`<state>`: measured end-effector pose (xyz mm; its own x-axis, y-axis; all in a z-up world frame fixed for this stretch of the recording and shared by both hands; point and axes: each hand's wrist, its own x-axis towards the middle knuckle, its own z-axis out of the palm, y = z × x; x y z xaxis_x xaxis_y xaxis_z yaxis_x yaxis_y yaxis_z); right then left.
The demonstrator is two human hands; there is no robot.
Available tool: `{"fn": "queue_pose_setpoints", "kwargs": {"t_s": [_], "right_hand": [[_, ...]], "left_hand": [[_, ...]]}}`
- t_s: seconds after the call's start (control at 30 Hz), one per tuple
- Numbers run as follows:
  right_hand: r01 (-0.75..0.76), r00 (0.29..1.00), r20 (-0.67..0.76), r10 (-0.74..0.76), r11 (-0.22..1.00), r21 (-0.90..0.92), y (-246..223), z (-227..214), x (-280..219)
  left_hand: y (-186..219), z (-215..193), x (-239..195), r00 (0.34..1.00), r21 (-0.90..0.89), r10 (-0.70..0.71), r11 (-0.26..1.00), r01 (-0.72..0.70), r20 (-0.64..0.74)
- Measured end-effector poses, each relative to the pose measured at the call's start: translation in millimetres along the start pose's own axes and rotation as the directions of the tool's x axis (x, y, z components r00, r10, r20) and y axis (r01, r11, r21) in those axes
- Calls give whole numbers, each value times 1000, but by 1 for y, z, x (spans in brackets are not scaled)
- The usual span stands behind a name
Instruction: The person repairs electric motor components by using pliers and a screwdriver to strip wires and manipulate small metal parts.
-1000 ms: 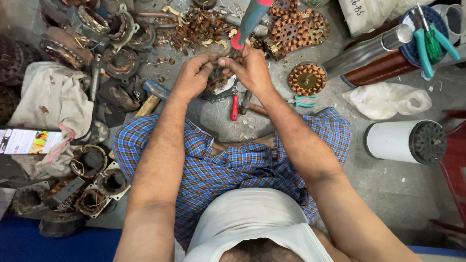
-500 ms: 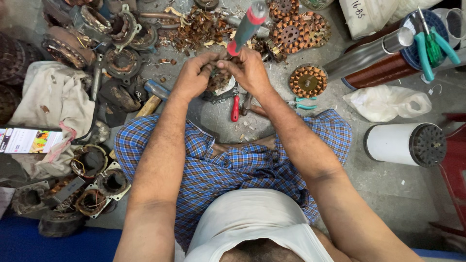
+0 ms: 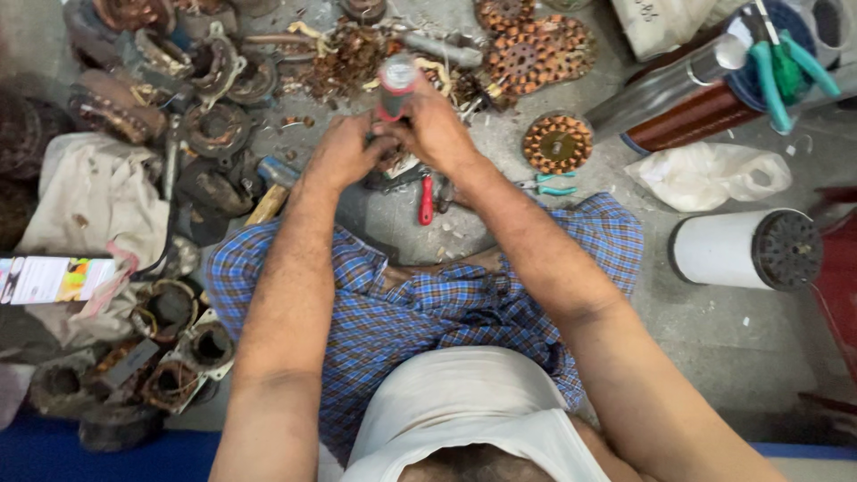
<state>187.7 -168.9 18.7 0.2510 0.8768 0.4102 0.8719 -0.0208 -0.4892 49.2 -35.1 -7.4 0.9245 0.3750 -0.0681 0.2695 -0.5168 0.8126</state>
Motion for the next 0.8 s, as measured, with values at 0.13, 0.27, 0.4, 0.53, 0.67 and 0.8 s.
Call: {"fn": "queue_pose_setpoints", "kwargs": {"t_s": [0.13, 0.27, 0.4, 0.53, 0.67, 0.8], "right_hand": [[-24, 999, 33, 25, 1000, -20, -5, -10, 5], [-224, 973, 79, 217, 969, 102, -5, -14, -12], [-276, 961, 25, 275, 961, -1, 15, -31, -68], [-404, 757, 402, 516, 852, -333, 41, -48, -131], [-423, 679, 416, 605, 785, -452, 56, -39, -187], [-374, 674, 362, 644, 720, -584, 71, -16, -200]], "left_hand": [[-10, 12, 10, 979, 110, 170, 981, -158, -110], [-14, 22, 9, 948, 156, 273, 956, -248, -164], [-8, 22, 10, 964, 106, 178, 981, -160, -196], [-2, 14, 3, 959, 48, 153, 988, -146, -238], [6, 12, 2, 972, -47, 70, 995, -83, -224], [6, 12, 0, 966, -38, 108, 992, -120, -233]]}}
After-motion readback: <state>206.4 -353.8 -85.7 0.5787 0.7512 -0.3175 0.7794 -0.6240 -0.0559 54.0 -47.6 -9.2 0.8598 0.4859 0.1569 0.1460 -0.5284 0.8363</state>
